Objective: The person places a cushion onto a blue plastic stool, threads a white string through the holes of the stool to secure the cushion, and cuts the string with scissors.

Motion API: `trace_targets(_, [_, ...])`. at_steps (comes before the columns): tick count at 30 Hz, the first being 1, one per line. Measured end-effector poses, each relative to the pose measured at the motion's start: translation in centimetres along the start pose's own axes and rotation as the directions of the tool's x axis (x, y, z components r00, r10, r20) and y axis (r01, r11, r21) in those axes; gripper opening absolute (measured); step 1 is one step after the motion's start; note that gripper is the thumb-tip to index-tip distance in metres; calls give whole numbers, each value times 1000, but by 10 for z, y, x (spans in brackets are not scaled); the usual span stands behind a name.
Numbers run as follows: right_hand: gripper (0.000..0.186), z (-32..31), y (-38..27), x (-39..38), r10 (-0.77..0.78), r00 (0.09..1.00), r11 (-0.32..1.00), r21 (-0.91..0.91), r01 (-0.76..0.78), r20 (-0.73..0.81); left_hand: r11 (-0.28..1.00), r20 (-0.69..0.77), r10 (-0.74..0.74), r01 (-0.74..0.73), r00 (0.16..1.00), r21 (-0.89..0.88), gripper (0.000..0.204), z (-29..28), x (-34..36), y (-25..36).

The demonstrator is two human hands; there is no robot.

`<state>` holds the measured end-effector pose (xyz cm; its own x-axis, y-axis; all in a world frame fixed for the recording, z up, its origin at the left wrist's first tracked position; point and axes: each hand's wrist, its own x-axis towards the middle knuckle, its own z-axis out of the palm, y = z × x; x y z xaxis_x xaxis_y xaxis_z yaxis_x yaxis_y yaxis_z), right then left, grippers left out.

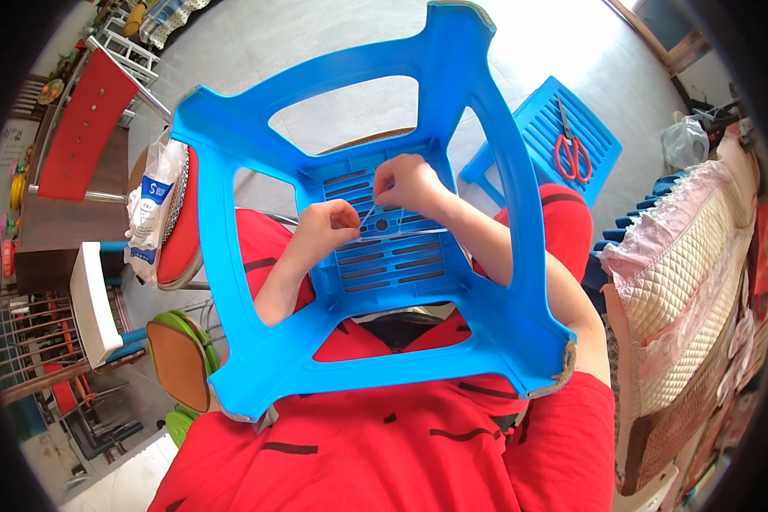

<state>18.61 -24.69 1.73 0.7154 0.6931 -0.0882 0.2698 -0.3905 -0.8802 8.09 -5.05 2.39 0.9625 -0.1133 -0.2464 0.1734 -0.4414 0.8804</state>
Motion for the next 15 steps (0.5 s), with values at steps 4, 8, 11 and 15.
trace_targets(4, [6, 9, -3, -4, -393, 918, 803, -465, 373, 57, 996, -26, 39, -41, 999, -74, 16, 3, 1, 2])
trace_targets(8, [6, 11, -9, 0, -537, 814, 606, -570, 555, 221, 983, -60, 47, -57, 997, -174, 19, 5, 1, -5])
trace_targets(11, [9, 14, -5, 0, -474, 843, 610, -596, 522, 253, 986, -69, 52, -63, 996, -155, 19, 7, 2, -6])
trace_targets(15, [13, 13, -10, -3, -389, 888, 657, -602, 453, 243, 998, -39, 50, -51, 998, -26, 20, 5, -2, 1])
